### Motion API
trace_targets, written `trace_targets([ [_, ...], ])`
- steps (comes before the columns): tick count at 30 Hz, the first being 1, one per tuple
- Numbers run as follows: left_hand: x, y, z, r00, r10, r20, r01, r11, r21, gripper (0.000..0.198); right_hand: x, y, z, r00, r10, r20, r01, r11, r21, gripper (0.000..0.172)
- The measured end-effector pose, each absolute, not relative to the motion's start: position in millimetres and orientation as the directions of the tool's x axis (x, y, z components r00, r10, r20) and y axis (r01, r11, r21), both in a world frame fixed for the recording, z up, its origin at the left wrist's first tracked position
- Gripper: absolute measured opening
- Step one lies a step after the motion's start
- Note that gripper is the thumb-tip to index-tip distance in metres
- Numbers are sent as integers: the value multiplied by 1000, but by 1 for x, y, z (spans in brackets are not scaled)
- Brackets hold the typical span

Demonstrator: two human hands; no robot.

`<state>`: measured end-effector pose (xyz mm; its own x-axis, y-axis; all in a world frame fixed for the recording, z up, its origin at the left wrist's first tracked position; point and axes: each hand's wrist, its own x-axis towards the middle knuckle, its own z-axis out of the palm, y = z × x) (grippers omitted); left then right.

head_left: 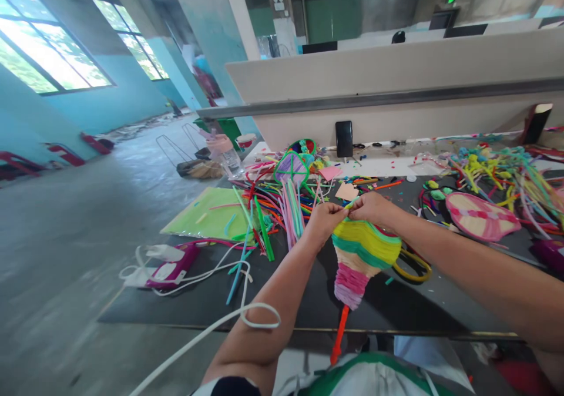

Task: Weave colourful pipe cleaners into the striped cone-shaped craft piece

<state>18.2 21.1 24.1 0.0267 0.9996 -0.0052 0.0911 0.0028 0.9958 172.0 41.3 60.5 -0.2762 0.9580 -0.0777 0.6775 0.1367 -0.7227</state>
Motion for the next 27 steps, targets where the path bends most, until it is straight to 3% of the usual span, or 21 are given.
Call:
trace_targets([
  [3,17,21,22,21,1000,18,189,-22,982,28,172,41,60,-278,957,-84,676,133,-725,16],
  [9,15,23,22,110,994,23,120,-36,992,28,171,41,61,-259,958,-120,657,83,-750,16],
  [14,13,23,27,172,978,114,166,-143,976,23,176,36,71,-271,950,-154,639,58,-767,11],
  [16,13,23,28,169,977,131,178,-162,971,23,182,37,77,-287,946,-153,640,70,-766,19],
  [19,12,22,29,173,978,117,173,-147,974,25,195,44,84,-339,925,-170,573,59,-818,25],
  [23,9,23,30,219,973,75,119,-103,988,27,214,58,81,-383,911,-153,461,45,-886,7],
  [27,6,23,31,281,959,38,2,-41,999,29,230,61,70,-414,897,-156,428,40,-903,20],
])
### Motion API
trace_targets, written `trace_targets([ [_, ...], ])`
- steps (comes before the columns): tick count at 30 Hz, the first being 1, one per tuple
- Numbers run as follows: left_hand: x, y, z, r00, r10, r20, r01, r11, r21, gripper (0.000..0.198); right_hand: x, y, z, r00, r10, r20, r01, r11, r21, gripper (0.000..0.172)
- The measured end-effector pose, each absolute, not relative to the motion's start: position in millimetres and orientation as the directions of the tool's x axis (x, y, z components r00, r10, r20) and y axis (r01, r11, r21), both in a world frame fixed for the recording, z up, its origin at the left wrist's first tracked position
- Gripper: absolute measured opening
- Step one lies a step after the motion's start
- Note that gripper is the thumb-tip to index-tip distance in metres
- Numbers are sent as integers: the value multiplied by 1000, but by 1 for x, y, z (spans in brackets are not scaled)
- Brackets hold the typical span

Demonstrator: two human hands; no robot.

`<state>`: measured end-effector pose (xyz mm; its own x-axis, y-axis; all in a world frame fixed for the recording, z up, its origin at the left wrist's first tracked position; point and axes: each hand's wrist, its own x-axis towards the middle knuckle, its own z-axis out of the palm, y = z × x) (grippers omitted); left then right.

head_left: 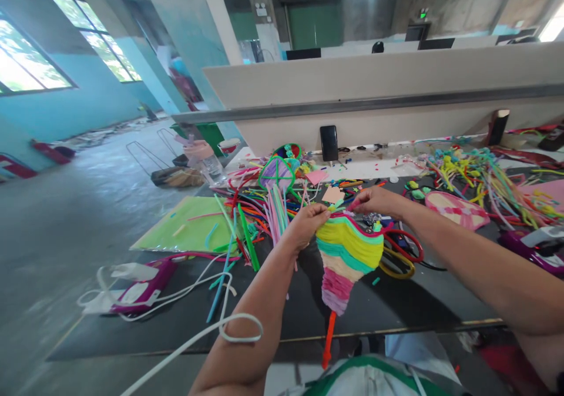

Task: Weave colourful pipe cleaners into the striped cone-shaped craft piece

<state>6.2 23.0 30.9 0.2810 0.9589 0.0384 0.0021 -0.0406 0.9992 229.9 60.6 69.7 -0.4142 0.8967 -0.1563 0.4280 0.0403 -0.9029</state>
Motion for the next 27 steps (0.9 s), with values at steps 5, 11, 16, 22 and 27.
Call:
trace_targets([
  [5,7,22,31,336,942,-12,-115,54,992,34,234,46,58,-506,859,-85,118,-29,-993,37],
  [11,10,16,36,373,926,-57,-185,135,973,37,222,26,50,-390,921,10,-10,6,-1000,42],
  [16,11,13,39,397,916,-50,-232,153,961,36,215,20,40,-384,918,101,-112,62,-992,39],
  [22,12,11,39,441,896,-54,-250,181,951,36,215,18,44,-481,861,164,294,335,-895,24],
  [27,14,12,35,440,895,-72,-171,162,972,38,215,17,57,-598,771,219,551,594,-586,12],
])
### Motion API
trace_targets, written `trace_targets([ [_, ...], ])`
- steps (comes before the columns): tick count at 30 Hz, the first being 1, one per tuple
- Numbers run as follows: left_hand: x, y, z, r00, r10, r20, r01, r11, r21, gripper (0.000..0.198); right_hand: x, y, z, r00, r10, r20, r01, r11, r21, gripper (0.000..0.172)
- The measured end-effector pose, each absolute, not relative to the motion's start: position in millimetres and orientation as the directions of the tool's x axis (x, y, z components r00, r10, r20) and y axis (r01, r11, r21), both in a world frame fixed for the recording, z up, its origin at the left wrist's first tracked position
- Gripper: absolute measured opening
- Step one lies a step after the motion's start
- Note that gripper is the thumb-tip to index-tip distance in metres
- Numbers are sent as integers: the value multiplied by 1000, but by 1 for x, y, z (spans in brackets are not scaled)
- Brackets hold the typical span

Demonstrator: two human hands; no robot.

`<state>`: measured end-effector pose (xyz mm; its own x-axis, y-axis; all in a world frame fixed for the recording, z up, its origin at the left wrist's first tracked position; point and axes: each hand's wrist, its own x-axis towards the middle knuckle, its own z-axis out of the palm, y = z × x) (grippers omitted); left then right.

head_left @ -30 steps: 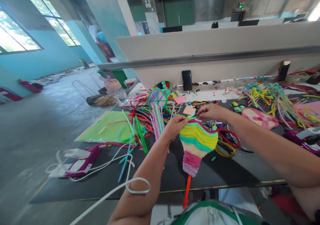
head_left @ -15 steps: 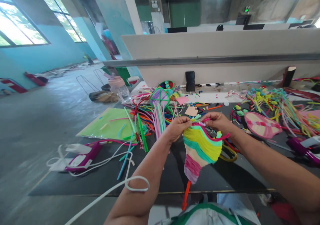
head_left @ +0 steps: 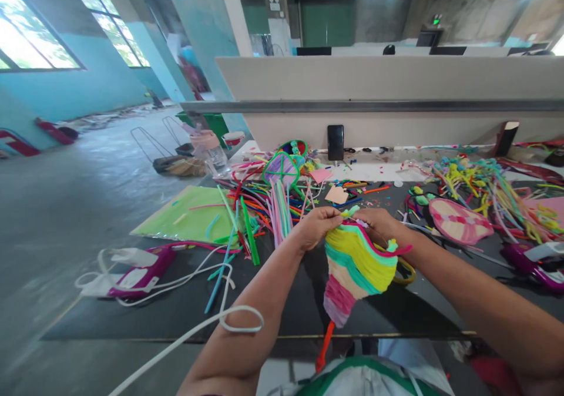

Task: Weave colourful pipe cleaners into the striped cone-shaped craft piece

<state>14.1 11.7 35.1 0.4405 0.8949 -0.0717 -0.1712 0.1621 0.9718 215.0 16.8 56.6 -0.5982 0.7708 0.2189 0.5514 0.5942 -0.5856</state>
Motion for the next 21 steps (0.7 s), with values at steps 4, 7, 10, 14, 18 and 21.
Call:
trace_targets([
  [4,13,15,32,421,904,-67,-136,136,981,39,213,19,46,-459,845,274,548,512,-662,12],
  [7,14,15,30,416,908,-59,-97,109,989,39,213,24,32,-315,917,245,406,364,-838,14],
  [10,16,15,28,382,922,-54,-31,72,997,39,219,29,31,-351,919,179,214,265,-940,22],
  [14,17,16,27,334,942,-25,79,-2,997,36,231,31,55,-422,885,198,330,353,-875,22],
  [18,17,16,29,310,951,-13,207,-54,977,35,227,25,82,-581,757,298,635,651,-415,18],
  [21,18,16,30,299,954,-5,238,-69,969,39,213,19,88,-720,663,207,657,747,-106,12],
])
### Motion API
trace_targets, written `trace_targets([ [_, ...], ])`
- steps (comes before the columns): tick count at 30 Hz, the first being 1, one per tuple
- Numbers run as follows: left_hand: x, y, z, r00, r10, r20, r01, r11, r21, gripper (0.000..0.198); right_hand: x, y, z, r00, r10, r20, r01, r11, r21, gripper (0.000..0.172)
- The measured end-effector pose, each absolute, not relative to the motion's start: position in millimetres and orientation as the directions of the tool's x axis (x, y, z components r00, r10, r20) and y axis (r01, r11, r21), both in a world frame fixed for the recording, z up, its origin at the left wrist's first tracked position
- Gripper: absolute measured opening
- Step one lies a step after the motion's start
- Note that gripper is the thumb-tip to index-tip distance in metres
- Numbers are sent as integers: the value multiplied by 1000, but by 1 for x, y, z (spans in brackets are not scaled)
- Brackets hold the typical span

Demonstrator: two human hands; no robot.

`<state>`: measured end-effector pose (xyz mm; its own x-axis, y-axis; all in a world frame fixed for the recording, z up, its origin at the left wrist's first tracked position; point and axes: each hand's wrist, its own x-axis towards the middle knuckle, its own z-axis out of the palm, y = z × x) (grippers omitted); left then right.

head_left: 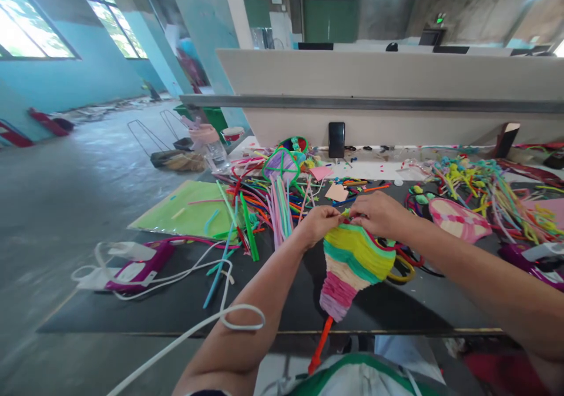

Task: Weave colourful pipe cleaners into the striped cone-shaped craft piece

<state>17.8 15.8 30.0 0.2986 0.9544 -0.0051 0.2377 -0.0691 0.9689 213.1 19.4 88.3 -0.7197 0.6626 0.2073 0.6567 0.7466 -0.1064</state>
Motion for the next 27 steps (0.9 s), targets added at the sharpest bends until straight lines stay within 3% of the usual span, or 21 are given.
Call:
trace_targets([
  [3,18,16,28,272,962,-3,276,-75,958,40,201,13,90,-720,675,160,690,721,68,13],
  [7,18,18,22,248,965,87,400,-184,898,32,192,8,94,-730,639,242,671,738,73,17],
  [9,18,18,22,282,950,137,435,-254,864,27,190,12,94,-681,673,287,690,722,-57,15],
  [12,18,17,24,325,936,134,478,-284,831,21,188,25,90,-494,828,266,720,561,-409,14],
  [15,19,19,26,348,929,124,474,-289,832,17,187,36,84,-456,873,172,534,423,-732,15],
  [18,18,21,24,356,921,159,433,-313,845,18,183,38,81,-558,822,113,333,347,-876,14],
  [20,18,22,22,375,910,177,396,-329,857,17,179,35,83,-569,817,96,385,367,-847,14],
  [24,21,21,19,416,879,234,345,-391,853,15,166,28,91,-538,828,159,637,523,-566,14],
  [27,23,20,17,409,872,270,347,-422,837,14,154,30,91,-569,805,167,655,566,-500,11],
])
